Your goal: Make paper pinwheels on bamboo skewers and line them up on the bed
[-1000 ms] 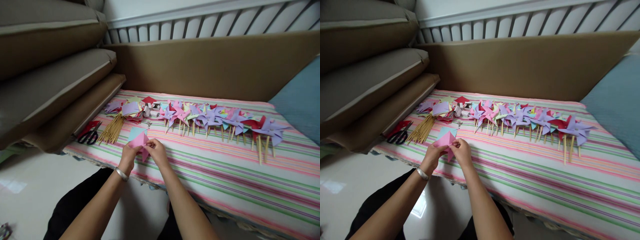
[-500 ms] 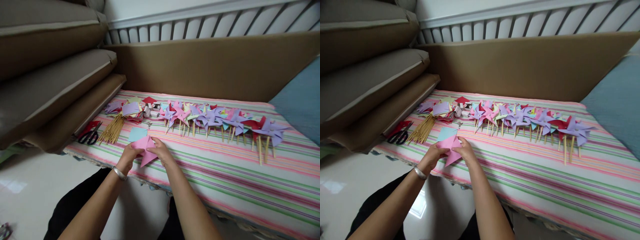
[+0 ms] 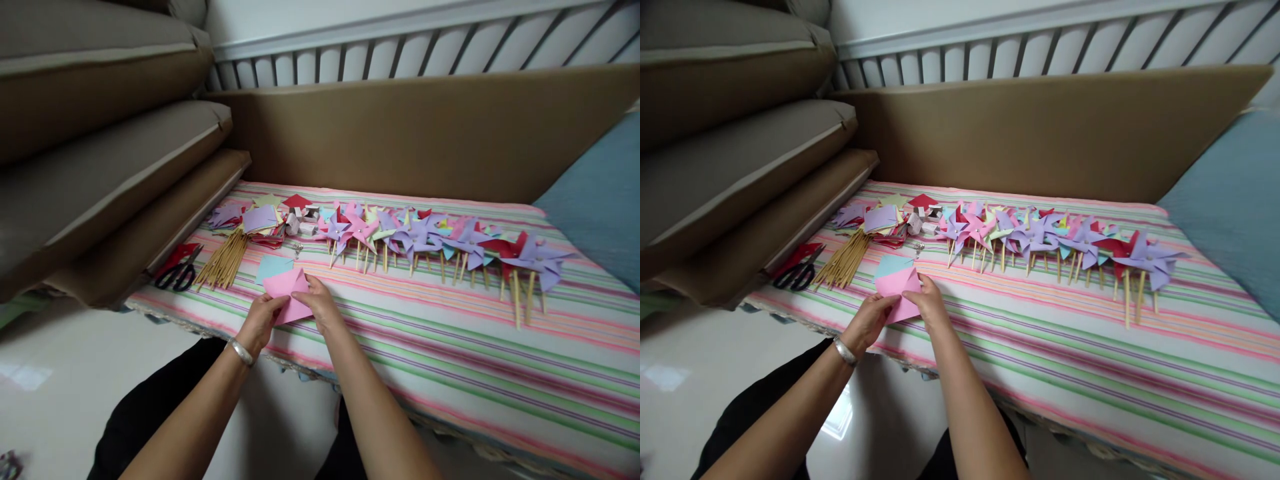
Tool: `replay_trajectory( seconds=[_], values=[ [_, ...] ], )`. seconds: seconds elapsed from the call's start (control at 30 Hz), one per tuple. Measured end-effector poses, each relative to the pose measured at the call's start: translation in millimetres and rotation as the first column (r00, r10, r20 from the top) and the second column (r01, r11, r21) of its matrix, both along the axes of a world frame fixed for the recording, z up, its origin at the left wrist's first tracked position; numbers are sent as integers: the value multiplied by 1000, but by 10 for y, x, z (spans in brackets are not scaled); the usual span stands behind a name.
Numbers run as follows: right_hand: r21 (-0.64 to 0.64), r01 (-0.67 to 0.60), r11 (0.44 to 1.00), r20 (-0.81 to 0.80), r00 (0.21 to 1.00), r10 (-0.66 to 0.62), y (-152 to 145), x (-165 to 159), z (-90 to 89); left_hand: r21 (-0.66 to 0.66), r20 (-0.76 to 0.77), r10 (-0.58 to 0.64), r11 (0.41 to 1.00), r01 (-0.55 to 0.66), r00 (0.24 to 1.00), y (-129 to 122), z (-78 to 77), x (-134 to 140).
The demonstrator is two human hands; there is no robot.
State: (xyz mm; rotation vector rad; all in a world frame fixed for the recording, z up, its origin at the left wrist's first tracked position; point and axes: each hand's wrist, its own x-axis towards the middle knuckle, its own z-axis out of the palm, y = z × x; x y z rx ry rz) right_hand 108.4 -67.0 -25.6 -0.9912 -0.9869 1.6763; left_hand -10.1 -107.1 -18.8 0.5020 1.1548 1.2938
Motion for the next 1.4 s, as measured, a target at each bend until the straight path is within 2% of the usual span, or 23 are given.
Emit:
replay_trajectory(
  seconds=[0.13, 0.23, 0.3, 0.4, 0.47, 0.53, 0.8, 1.0, 1.17, 1.4],
  values=[
    [47, 42, 998, 69, 997, -45, 12, 6, -19, -31, -37, 61, 998, -62, 997, 51, 9, -117],
    [184, 31, 983, 168, 984, -63, 10, 37, -11, -58, -61, 92, 994, -96, 994, 84, 20, -273],
    [344, -45, 938, 260, 964, -49, -9, 63, 5, -67, -72, 106, 992, -111, 992, 99, 29, -378],
    [540, -195, 819, 413, 909, -57, -55, 92, 25, -66, -86, 117, 990, -123, 989, 107, 49, -491],
    [589, -256, 767, 487, 869, -84, -86, 95, 26, -65, -94, 112, 991, -119, 989, 106, 63, -526],
    [595, -276, 755, 520, 849, -99, -109, 88, 20, -65, -100, 98, 992, -105, 990, 100, 72, -532],
    [574, -254, 778, 478, 876, -66, -110, 58, 39, -60, -128, -3, 998, -5, 992, 53, 82, -423],
    [479, -186, 858, 471, 879, -72, -94, 2, 22, -26, -160, -29, 999, 25, 987, 26, 104, -287],
    [422, -133, 897, 500, 859, -108, -90, -29, 16, -12, -182, -27, 1000, 25, 983, 21, 59, -223],
    [447, -116, 887, 522, 839, -153, -82, -22, 23, 2, -163, -71, 997, 72, 984, 6, 38, -212]
  ],
)
